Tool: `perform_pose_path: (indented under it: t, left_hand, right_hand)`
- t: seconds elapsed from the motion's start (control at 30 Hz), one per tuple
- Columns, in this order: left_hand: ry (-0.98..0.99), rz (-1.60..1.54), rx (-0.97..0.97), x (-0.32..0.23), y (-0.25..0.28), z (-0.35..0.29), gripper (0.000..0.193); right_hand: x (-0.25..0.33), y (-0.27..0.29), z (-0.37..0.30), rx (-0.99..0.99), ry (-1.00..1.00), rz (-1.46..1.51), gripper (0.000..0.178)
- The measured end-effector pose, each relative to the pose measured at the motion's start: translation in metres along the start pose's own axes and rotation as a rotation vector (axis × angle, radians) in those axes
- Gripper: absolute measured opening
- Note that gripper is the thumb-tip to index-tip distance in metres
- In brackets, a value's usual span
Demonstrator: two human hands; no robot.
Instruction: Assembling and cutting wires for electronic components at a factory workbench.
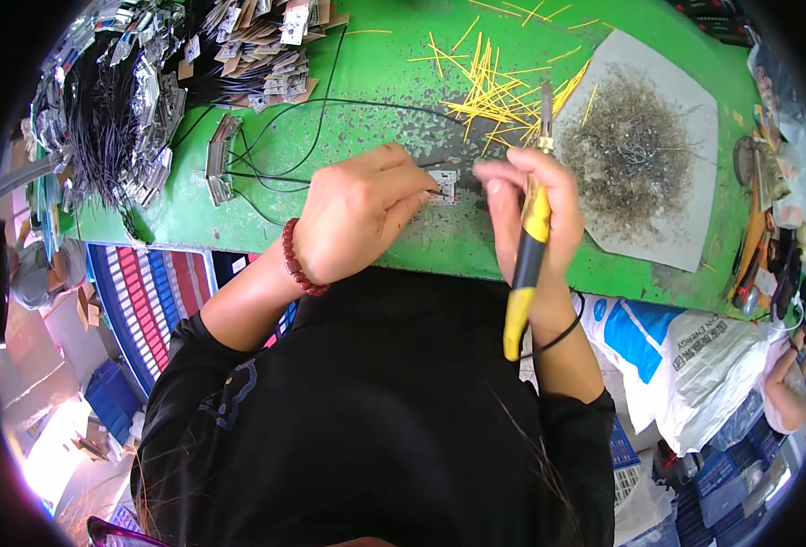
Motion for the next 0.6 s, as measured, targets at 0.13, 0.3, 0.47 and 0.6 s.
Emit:
perform_pose_path:
  t: [0.13, 0.3, 0.47, 0.6]
  left_hand:
    - [-0.016, -0.009, -0.082, -0.006, -0.001, 0.001, 0.009]
    - [0.040, -0.183, -0.132, -0.007, 0.000, 0.002, 0.007]
    - [0.048, -0.227, -0.171, -0.004, -0.004, -0.002, 0.006]
    - [0.054, -0.256, -0.184, -0.004, -0.007, -0.004, 0.005]
  right_hand:
    - [0.007, -0.010, -0.009, 0.130, -0.011, -0.039, 0.039]
    - [0.012, -0.012, -0.010, 0.108, 0.124, -0.059, 0.041]
    - [0.007, -0.002, -0.012, 0.027, 0.114, 0.009, 0.044]
    - [0.013, -0.003, -0.017, 0.089, 0.117, 0.016, 0.043]
Point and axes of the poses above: each hand's wrist, its own z-axis towards the middle knuckle, its own y-axis out of the back of the hand, x = y × z, the point moved 6 cm from there along z, towards the middle knuckle, and after that the axes turned 5 degrees about -x, right-handed, at the moved point
